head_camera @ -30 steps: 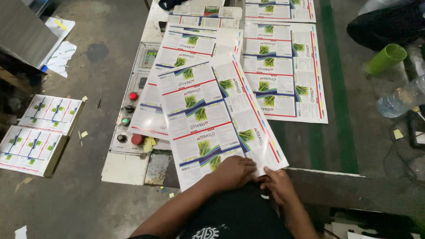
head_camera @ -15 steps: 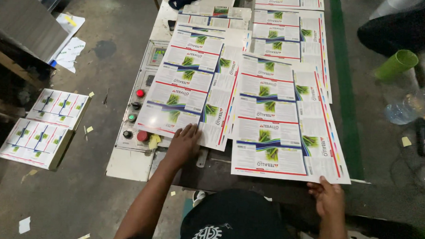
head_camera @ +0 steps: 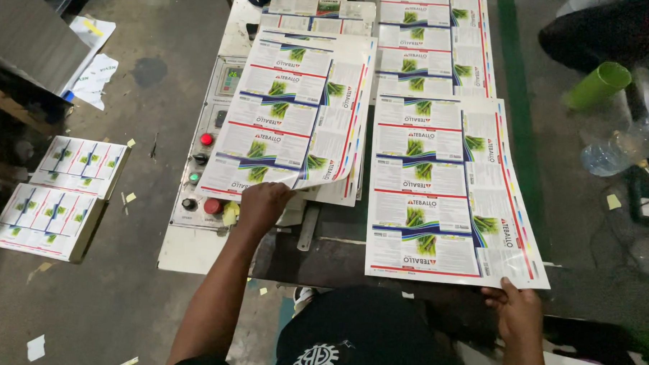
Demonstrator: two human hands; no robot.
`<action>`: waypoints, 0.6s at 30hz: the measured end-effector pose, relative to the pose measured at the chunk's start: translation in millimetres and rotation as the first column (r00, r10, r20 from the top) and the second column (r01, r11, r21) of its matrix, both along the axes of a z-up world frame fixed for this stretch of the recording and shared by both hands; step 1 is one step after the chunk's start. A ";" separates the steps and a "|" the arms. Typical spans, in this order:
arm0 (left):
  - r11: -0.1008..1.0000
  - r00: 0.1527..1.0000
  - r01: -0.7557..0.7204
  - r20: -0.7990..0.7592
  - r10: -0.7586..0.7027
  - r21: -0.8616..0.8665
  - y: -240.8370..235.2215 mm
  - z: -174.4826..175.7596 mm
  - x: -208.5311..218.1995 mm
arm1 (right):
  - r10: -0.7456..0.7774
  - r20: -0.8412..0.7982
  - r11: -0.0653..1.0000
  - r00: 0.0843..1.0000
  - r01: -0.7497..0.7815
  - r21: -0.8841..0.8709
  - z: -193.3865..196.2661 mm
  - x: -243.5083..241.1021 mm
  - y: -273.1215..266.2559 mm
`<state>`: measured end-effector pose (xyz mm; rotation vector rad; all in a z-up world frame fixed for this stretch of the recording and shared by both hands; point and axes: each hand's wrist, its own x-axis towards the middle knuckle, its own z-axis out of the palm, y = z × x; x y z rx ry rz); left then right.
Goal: Inspecting and sorting printed sheets coming off a production machine into organized stacks.
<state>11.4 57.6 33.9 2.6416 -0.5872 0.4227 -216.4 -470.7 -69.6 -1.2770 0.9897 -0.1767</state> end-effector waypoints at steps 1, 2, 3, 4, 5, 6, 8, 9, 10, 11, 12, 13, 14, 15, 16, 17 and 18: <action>1.000 1.000 -0.006 -0.017 0.006 -0.009 -0.5 9.5 0.2 | 0.025 0.012 1.000 1.000 -0.025 -0.016 -6.3 -1.9 -3.6; 1.000 0.999 -0.012 -0.035 0.011 -0.018 -1.1 19.1 0.4 | 0.050 0.023 0.998 0.998 -0.050 -0.033 -12.5 -3.9 -7.4; 1.000 0.999 -0.003 -0.034 0.002 -0.018 1.7 20.1 3.4 | 0.042 0.024 0.999 0.999 -0.041 -0.032 -12.8 -5.2 -7.5; 0.999 0.994 0.009 -0.110 -0.003 0.053 4.4 21.2 6.4 | 0.054 0.013 0.998 0.998 -0.054 -0.032 -13.0 -6.5 -7.7; 0.992 0.983 0.026 -0.186 -0.002 0.123 7.6 21.7 8.7 | 0.068 0.001 0.997 0.998 -0.068 -0.031 -13.8 -8.1 -7.6; 0.992 0.983 0.033 -0.185 -0.009 0.124 9.5 23.4 8.8 | 0.060 0.002 0.998 0.998 -0.060 -0.030 -11.3 -8.6 -5.7; 0.995 0.953 0.093 -0.294 -0.074 0.049 13.9 27.7 9.3 | 0.071 -0.033 0.997 0.997 -0.072 -0.028 -5.4 -6.2 -2.8; 0.994 0.953 0.095 -0.292 -0.076 0.050 17.2 24.6 7.1 | 0.069 -0.031 0.997 0.997 -0.070 -0.027 -4.5 -3.2 0.0; 0.994 0.952 0.099 -0.296 -0.081 0.044 20.5 21.3 4.8 | 0.061 -0.045 0.998 0.997 -0.062 -0.016 -3.6 -0.3 2.9; 0.994 0.950 0.103 -0.301 -0.086 0.038 23.6 18.3 2.4 | 0.054 -0.059 0.999 0.997 -0.054 -0.006 -2.5 2.4 5.4; 0.994 0.950 0.105 -0.300 -0.088 0.040 20.1 27.4 -1.4 | 0.052 -0.058 0.999 0.997 -0.052 -0.004 -9.1 6.6 3.1; 0.999 0.963 0.041 -0.268 -0.031 0.030 17.7 36.5 -6.3 | 0.113 -0.009 0.994 0.994 -0.113 -0.001 -16.3 10.8 1.6; 1.000 0.971 -0.023 -0.237 0.027 0.018 15.3 45.6 -11.5 | 0.173 0.041 0.985 0.984 -0.173 -0.001 -23.5 14.7 0.3; 1.000 0.972 -0.023 -0.233 0.027 0.020 15.2 44.3 -13.0 | 0.173 0.045 0.985 0.984 -0.174 0.001 -25.3 24.2 0.3; 0.997 0.984 -0.075 -0.163 0.075 0.003 15.2 43.3 -14.7 | 0.185 0.069 0.983 0.980 -0.185 -0.005 -26.9 33.5 0.3; 0.992 0.988 -0.125 -0.089 0.122 -0.020 14.3 42.8 -14.4 | 0.195 0.096 0.981 0.976 -0.195 -0.014 -27.6 45.1 -0.6; 0.992 0.989 -0.124 -0.082 0.122 -0.020 14.9 45.9 -14.0 | 0.195 0.103 0.981 0.975 -0.194 -0.015 -29.6 60.2 -4.2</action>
